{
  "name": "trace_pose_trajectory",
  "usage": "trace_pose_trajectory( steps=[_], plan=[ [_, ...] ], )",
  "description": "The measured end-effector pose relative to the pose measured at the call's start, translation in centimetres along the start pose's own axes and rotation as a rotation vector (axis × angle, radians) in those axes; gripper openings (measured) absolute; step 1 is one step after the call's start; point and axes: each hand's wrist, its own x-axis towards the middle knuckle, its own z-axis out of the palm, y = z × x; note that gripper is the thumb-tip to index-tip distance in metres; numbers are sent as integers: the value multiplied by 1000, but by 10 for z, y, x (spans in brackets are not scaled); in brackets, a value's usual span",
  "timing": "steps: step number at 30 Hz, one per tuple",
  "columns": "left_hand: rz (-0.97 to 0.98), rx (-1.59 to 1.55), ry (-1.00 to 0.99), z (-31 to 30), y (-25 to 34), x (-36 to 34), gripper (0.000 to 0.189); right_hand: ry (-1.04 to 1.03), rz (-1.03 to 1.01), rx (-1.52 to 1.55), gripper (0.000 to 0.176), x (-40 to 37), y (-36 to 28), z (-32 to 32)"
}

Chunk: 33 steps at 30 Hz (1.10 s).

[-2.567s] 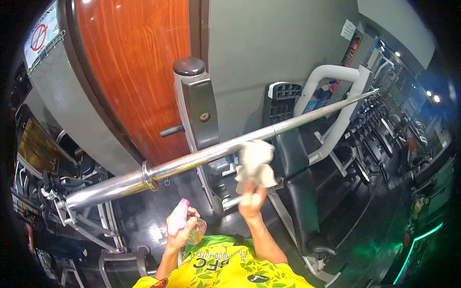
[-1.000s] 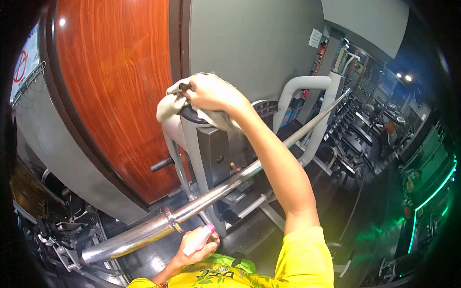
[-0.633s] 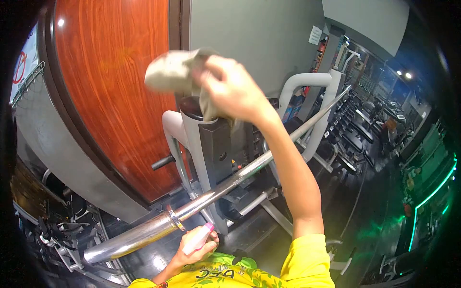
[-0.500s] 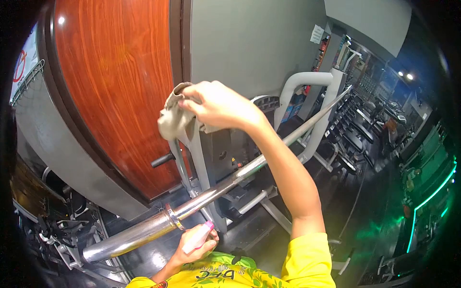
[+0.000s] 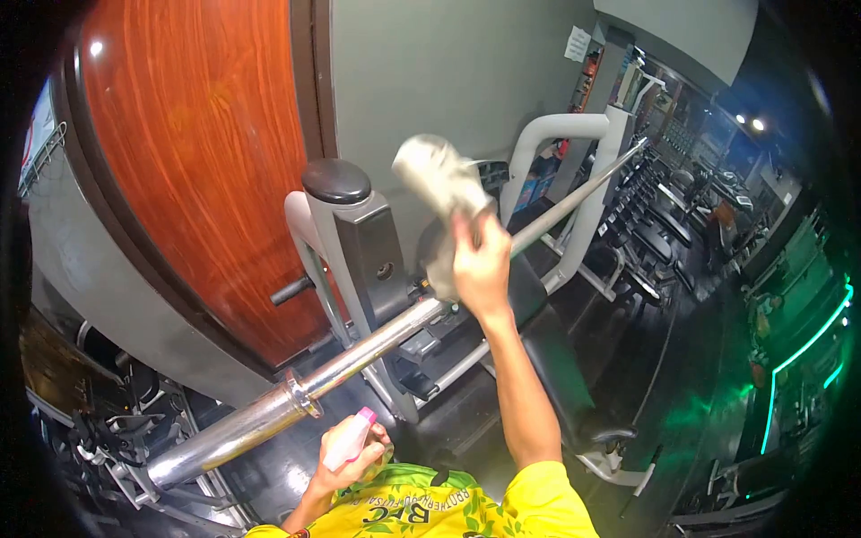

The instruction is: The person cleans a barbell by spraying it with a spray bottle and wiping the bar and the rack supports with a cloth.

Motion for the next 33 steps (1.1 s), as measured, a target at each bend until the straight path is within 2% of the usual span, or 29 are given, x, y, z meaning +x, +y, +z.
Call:
trace_pose_trajectory(
  steps=[2, 4, 5, 7, 11, 14, 16, 18, 19, 20, 22, 23, 25, 26, 29, 33],
  plan=[
    [-28, -33, 2, 3, 1, 2, 20, -567, 9, -364, 16, -33, 17, -32],
    [-59, -68, 9, 5, 2, 2, 20, -452, -385, -530, 18, -59, 17, -35],
    [-71, -80, 7, 6, 2, 3, 22, -458, -385, -527, 18, -67, 20, -37],
    [-80, -86, 8, 8, 2, 5, 23, -382, -507, -514, 22, -81, 27, -41],
    [-107, -98, 33, 21, 4, 10, 33, -226, -457, -428, 34, -107, 43, -43],
    [-91, -54, 9, 26, 5, 12, 39, -207, -451, -393, 35, -123, 56, -51],
    [65, 86, -42, 31, 5, 16, 40, -220, -447, -391, 32, -141, 73, -60],
    [70, 67, -36, 38, -2, 16, 40, -46, 104, -245, 20, -165, 88, -67],
    [78, 48, -32, 41, -6, 17, 41, -12, 343, -138, 21, -172, 92, -72],
    [78, 48, -29, 45, -9, 19, 41, 59, 327, 23, 26, -175, 102, -74],
    [79, 36, -13, 53, -13, 24, 41, 126, 508, 142, 27, -190, 118, -88],
    [82, 38, -10, 56, -17, 30, 41, 123, 505, 146, 27, -195, 121, -92],
    [354, 96, 26, 62, -24, 41, 40, 250, 582, 341, 29, -198, 119, -98],
    [353, 98, 31, 66, -25, 43, 40, 246, 583, 344, 29, -198, 116, -101],
    [213, -155, 76, 76, -27, 47, 37, 314, 620, 494, 31, -198, 107, -113],
    [265, -25, 150, 88, -29, 56, 37, 351, 643, 531, 31, -196, 101, -127]
  ],
)
